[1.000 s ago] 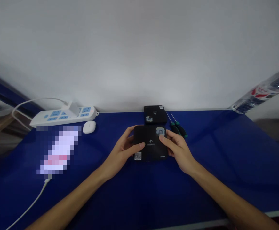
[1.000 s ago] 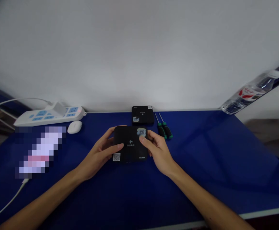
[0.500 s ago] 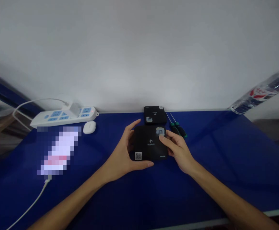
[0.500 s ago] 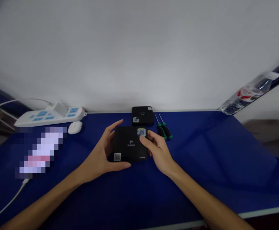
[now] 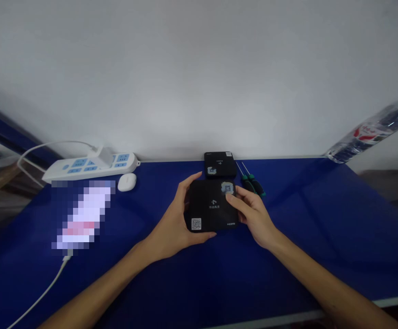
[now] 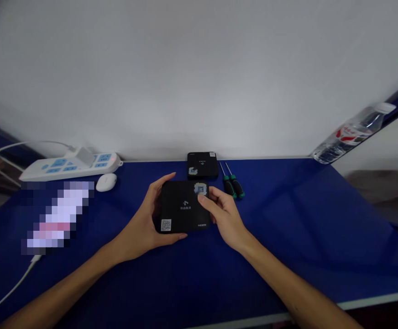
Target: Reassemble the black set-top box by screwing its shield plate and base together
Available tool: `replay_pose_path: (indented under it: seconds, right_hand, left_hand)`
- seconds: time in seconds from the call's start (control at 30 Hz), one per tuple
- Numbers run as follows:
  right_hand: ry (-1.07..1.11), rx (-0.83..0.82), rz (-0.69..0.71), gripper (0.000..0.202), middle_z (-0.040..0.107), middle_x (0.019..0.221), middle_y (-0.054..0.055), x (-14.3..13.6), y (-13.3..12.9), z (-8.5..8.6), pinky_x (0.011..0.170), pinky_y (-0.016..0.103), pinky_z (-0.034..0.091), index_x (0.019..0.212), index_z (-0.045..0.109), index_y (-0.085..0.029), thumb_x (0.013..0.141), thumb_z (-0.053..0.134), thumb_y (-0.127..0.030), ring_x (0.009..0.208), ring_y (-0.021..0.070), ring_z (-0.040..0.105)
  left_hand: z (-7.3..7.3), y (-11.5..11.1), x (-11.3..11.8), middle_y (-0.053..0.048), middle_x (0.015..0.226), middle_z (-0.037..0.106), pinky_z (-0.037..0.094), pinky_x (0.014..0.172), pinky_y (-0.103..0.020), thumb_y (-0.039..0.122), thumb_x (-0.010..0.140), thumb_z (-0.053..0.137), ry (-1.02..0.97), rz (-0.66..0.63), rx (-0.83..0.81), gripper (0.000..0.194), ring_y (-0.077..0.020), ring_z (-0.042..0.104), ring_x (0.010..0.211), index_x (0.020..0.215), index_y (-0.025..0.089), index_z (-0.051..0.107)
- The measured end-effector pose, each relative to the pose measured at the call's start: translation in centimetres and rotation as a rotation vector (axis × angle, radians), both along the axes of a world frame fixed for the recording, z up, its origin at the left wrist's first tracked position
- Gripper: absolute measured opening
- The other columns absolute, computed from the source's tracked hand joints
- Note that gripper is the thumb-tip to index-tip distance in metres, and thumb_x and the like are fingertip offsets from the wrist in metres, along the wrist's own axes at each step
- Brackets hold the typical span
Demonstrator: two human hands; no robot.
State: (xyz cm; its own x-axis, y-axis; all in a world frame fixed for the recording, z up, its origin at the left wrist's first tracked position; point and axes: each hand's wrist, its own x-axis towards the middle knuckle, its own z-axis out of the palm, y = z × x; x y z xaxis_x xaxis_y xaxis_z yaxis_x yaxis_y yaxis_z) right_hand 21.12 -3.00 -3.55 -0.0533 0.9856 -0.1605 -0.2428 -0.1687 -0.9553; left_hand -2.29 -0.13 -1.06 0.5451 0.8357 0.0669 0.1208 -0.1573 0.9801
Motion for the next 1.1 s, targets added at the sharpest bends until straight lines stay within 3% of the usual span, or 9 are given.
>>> replay_pose_path:
  seconds: [0.2, 0.37, 0.57, 1.1]
  right_hand:
    - [-0.017, -0.008, 0.002, 0.042, 0.061, 0.081, 0.001, -0.08, -0.12, -0.07, 0.053, 0.024, 0.042, 0.113, 0.08, -0.024, 0.093, 0.085, -0.061, 0.063, 0.014, 0.051]
    - [-0.024, 0.006, 0.02, 0.041, 0.059, 0.08, 0.0, -0.28, -0.2, -0.19, 0.051, 0.021, 0.036, 0.109, 0.08, -0.022, 0.094, 0.085, -0.06, 0.062, 0.0117, 0.046]
    - [-0.013, -0.01, 0.032, 0.042, 0.061, 0.085, 0.002, -0.34, -0.25, -0.14, 0.053, 0.023, 0.04, 0.111, 0.079, -0.023, 0.093, 0.086, -0.06, 0.065, 0.0142, 0.049]
    - [0.007, 0.042, 0.032, 0.035, 0.062, 0.083, 0.001, -0.25, -0.22, -0.02, 0.052, 0.021, 0.036, 0.107, 0.08, -0.023, 0.096, 0.085, -0.056, 0.063, 0.0118, 0.048]
  left_hand:
    - [-0.1, -0.15, 0.03, -0.011, 0.154, 0.055, 0.063, 0.104, -0.054, 0.027, 0.074, 0.102, 0.014, 0.012, 0.021, 0.124, -0.0405, 0.06, 0.139, 0.17, 0.047, 0.027]
    - [-0.16, -0.1, 0.02, -0.011, 0.166, 0.042, 0.062, 0.107, -0.06, 0.03, 0.072, 0.102, 0.078, 0.002, 0.18, 0.122, -0.0398, 0.059, 0.139, 0.168, 0.047, 0.028]
    - [0.03, 0.06, 0.06, -0.01, 0.172, 0.032, 0.048, 0.125, -0.065, 0.032, 0.07, 0.102, 0.168, 0.039, 0.405, 0.113, -0.0412, 0.038, 0.158, 0.163, 0.042, 0.038]
    - [0.01, -0.07, 0.07, -0.012, 0.163, 0.037, 0.052, 0.12, -0.065, 0.031, 0.074, 0.099, 0.221, 0.045, 0.436, 0.112, -0.0401, 0.046, 0.149, 0.165, 0.041, 0.035]
